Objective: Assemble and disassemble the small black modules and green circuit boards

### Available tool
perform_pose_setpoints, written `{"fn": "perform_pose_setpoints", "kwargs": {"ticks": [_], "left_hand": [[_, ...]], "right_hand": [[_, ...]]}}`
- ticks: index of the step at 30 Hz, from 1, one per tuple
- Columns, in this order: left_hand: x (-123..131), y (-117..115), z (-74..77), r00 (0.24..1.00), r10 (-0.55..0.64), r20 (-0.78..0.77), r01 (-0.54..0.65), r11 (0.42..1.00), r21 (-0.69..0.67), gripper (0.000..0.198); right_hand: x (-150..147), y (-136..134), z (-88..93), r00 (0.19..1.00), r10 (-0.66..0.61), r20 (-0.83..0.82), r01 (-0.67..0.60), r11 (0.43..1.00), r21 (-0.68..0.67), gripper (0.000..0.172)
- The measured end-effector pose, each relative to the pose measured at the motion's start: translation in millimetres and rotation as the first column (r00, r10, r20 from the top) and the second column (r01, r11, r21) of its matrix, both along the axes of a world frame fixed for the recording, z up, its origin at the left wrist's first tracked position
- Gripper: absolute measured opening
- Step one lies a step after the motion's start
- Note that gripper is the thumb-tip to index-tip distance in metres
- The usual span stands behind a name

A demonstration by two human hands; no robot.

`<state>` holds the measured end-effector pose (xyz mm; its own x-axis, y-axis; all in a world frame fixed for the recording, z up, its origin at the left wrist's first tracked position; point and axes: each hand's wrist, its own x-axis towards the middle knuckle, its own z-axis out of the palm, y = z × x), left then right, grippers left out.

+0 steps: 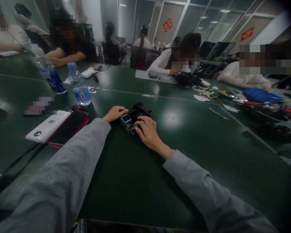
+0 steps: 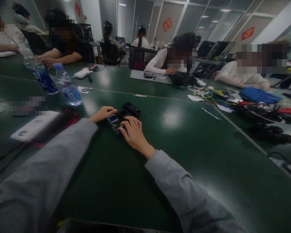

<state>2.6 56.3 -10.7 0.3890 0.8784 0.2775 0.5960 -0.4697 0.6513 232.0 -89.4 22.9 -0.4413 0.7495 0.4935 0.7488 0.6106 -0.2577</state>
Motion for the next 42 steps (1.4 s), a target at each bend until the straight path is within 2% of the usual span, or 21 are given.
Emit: {"fn": "perform_pose_setpoints", "kwargs": {"ticks": [5,7,10,13,18,23,27,32,35,38,42], "left_hand": [[-2,-1,1.6,1.000,-0.027,-0.017,0.026,1.000,-0.012,0.043],[-2,-2,2.9,0.999,-0.030,-0.021,0.029,0.999,-0.020,0.043],[-3,-3,4.8,0.999,-0.030,-0.025,0.029,0.999,-0.037,0.041],[-3,-6,6.6,0.999,-0.032,-0.020,0.031,0.999,-0.042,0.041],[-3,-8,8.1,0.999,-0.034,-0.022,0.033,0.999,-0.034,0.043],[-3,-9,8.9,0.999,-0.030,-0.021,0.030,0.999,-0.036,0.042],[-2,-8,8.9,0.999,-0.016,-0.029,0.015,0.999,-0.037,0.043],[-2,-8,8.4,0.999,-0.006,-0.035,0.006,1.000,-0.021,0.044],[-2,-8,8.8,0.999,-0.012,-0.034,0.011,1.000,-0.020,0.044],[-2,-7,8.9,0.999,-0.019,-0.026,0.018,0.999,-0.032,0.042],[-1,-7,9.1,1.000,-0.023,-0.017,0.022,0.999,-0.039,0.041]], "right_hand": [[23,25,-5.0,0.972,-0.190,-0.138,0.207,0.971,0.122,0.038],[39,40,-10.4,0.975,-0.201,-0.098,0.211,0.972,0.100,0.042],[60,55,-19.4,0.982,-0.183,-0.037,0.182,0.983,-0.020,0.045],[66,57,-23.8,0.978,-0.204,-0.051,0.203,0.979,-0.034,0.046],[62,50,-21.4,0.946,-0.304,-0.114,0.316,0.943,0.100,0.040],[64,54,-23.7,0.943,-0.269,-0.195,0.296,0.947,0.124,0.036],[68,59,-29.0,0.904,-0.298,-0.308,0.323,0.946,0.031,0.043],[80,68,-35.5,0.735,-0.460,-0.499,0.365,0.888,-0.280,0.055],[85,71,-37.2,0.678,-0.489,-0.549,0.334,0.870,-0.362,0.055],[83,69,-34.3,0.668,-0.445,-0.596,0.338,0.896,-0.289,0.049],[72,61,-22.8,0.739,-0.352,-0.575,0.393,0.918,-0.056,0.037]]}}
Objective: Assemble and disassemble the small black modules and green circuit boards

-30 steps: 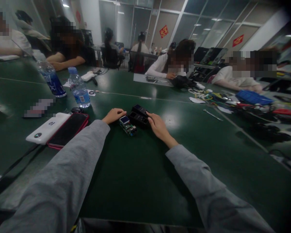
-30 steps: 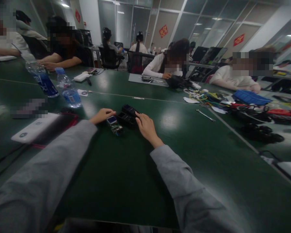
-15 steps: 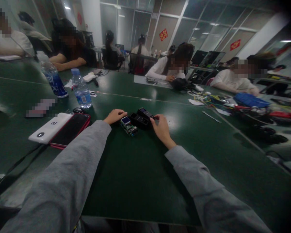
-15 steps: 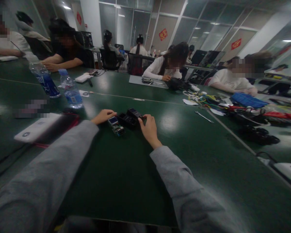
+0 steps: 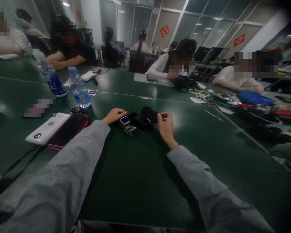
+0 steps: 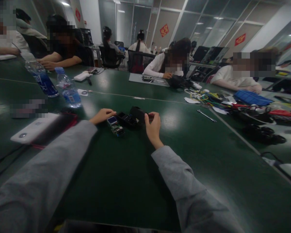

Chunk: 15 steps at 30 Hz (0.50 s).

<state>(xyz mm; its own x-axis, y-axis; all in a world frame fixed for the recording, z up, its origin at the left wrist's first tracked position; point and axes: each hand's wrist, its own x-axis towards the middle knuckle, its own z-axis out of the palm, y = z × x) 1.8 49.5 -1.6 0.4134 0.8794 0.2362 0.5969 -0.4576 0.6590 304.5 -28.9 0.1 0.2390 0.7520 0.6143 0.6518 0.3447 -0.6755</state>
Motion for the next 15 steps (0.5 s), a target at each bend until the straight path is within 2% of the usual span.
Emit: {"fn": "perform_pose_setpoints", "kwargs": {"ticks": [4,7,9,13,15], "left_hand": [[0,-2,1.7,1.000,-0.002,0.011,0.003,1.000,-0.008,0.042],[0,-2,1.7,1.000,-0.004,0.005,0.004,1.000,-0.017,0.043],[0,-1,0.5,1.000,-0.005,-0.001,0.005,1.000,-0.025,0.043],[-1,2,-2.2,1.000,-0.001,-0.002,0.001,1.000,-0.014,0.042],[-1,2,-2.2,1.000,-0.002,0.004,0.002,1.000,-0.009,0.041]], "right_hand": [[1,-5,12.3,0.992,-0.083,0.095,0.066,0.984,0.166,0.030],[13,-1,12.0,0.975,-0.177,0.136,0.144,0.963,0.226,0.029],[22,6,5.1,0.965,-0.207,0.163,0.177,0.967,0.185,0.030],[34,20,-13.2,0.968,-0.124,0.216,0.136,0.990,-0.041,0.033],[35,22,-16.2,0.961,-0.156,0.229,0.168,0.985,-0.037,0.034]]}}
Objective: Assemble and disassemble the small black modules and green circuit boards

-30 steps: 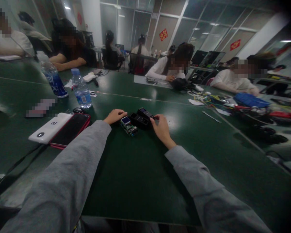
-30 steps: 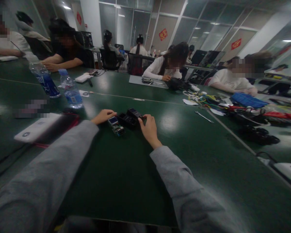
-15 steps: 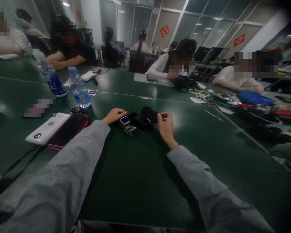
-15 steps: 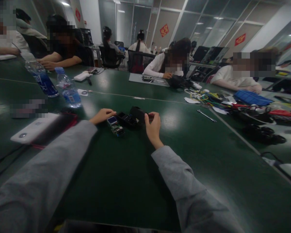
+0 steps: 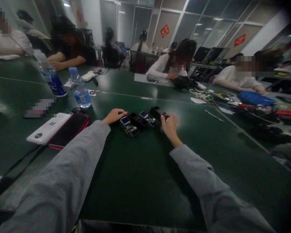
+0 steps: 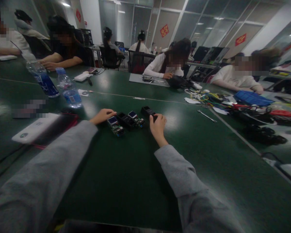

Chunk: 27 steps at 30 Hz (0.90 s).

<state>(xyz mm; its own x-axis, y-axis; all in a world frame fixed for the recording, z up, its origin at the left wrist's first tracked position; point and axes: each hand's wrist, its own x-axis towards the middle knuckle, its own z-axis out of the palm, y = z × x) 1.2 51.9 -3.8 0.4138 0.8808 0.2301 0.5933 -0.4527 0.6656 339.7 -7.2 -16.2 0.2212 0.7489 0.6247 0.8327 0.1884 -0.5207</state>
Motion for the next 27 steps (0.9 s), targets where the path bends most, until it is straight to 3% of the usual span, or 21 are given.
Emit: {"fn": "perform_pose_setpoints", "kwargs": {"ticks": [3,6,11,13,19,27], "left_hand": [[0,-1,1.3,1.000,0.000,0.001,0.000,1.000,0.001,0.040],[0,-2,2.1,1.000,-0.002,-0.006,0.002,1.000,-0.003,0.041],[0,0,-0.1,1.000,-0.004,-0.003,0.004,1.000,0.007,0.041],[0,0,-0.9,1.000,-0.003,-0.001,0.003,1.000,0.010,0.041],[0,-1,1.0,1.000,-0.004,0.002,0.004,1.000,-0.003,0.040],[0,-3,2.3,1.000,0.002,-0.005,-0.002,1.000,-0.012,0.042]], "right_hand": [[-4,-5,6.6,0.997,-0.068,0.032,0.064,0.992,0.111,0.036],[-13,-14,17.1,0.995,-0.016,0.097,0.001,0.988,0.156,0.036],[-25,-19,20.6,0.924,0.279,0.260,-0.284,0.959,-0.018,0.033],[-26,-18,19.5,0.898,0.351,0.267,-0.342,0.936,-0.079,0.034],[-28,-23,24.1,0.869,0.427,0.250,-0.415,0.904,-0.104,0.039],[-32,-27,23.0,0.845,0.441,0.303,-0.405,0.897,-0.177,0.037]]}}
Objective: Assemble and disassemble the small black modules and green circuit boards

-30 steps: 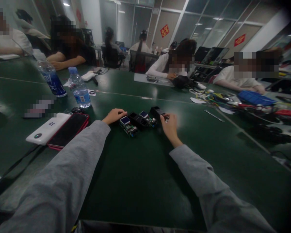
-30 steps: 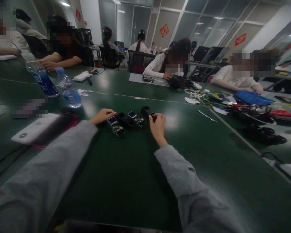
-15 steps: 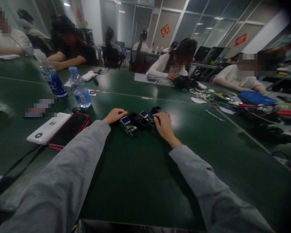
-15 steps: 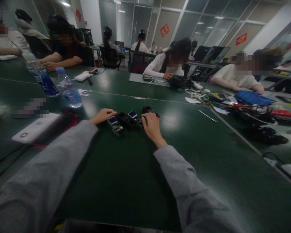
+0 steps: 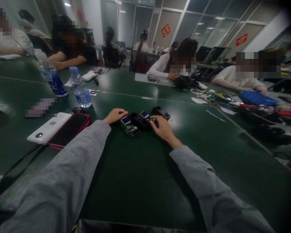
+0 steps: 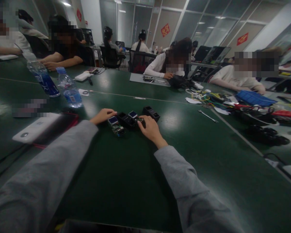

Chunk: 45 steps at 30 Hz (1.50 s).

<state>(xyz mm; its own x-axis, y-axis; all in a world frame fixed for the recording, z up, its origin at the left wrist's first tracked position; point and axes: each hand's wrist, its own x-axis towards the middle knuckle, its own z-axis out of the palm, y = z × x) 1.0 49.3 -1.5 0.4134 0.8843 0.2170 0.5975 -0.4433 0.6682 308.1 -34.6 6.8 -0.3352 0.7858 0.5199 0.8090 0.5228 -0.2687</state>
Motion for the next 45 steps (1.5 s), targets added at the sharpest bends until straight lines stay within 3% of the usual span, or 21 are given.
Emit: {"fn": "perform_pose_setpoints", "kwargs": {"ticks": [15,26,34,40,45], "left_hand": [[0,4,-4.9,1.000,0.005,-0.005,-0.005,0.999,0.036,0.042],[-1,3,-3.3,1.000,-0.006,-0.009,0.006,1.000,0.025,0.042],[0,2,-2.6,1.000,0.000,-0.014,0.001,0.999,0.037,0.043],[0,1,-1.1,1.000,0.007,-0.030,-0.006,1.000,0.031,0.042],[0,-3,3.5,1.000,0.008,-0.026,-0.007,1.000,0.029,0.043]], "right_hand": [[2,3,-4.8,0.975,-0.222,0.011,0.222,0.972,-0.080,0.037],[4,4,-6.5,0.989,-0.144,0.021,0.146,0.987,-0.068,0.042],[0,-1,-7.9,0.977,-0.212,-0.006,0.211,0.974,-0.086,0.043],[-1,-31,0.2,0.972,-0.234,-0.004,0.232,0.965,-0.122,0.043],[19,-95,7.8,0.984,-0.174,0.033,0.177,0.964,-0.199,0.046]]}}
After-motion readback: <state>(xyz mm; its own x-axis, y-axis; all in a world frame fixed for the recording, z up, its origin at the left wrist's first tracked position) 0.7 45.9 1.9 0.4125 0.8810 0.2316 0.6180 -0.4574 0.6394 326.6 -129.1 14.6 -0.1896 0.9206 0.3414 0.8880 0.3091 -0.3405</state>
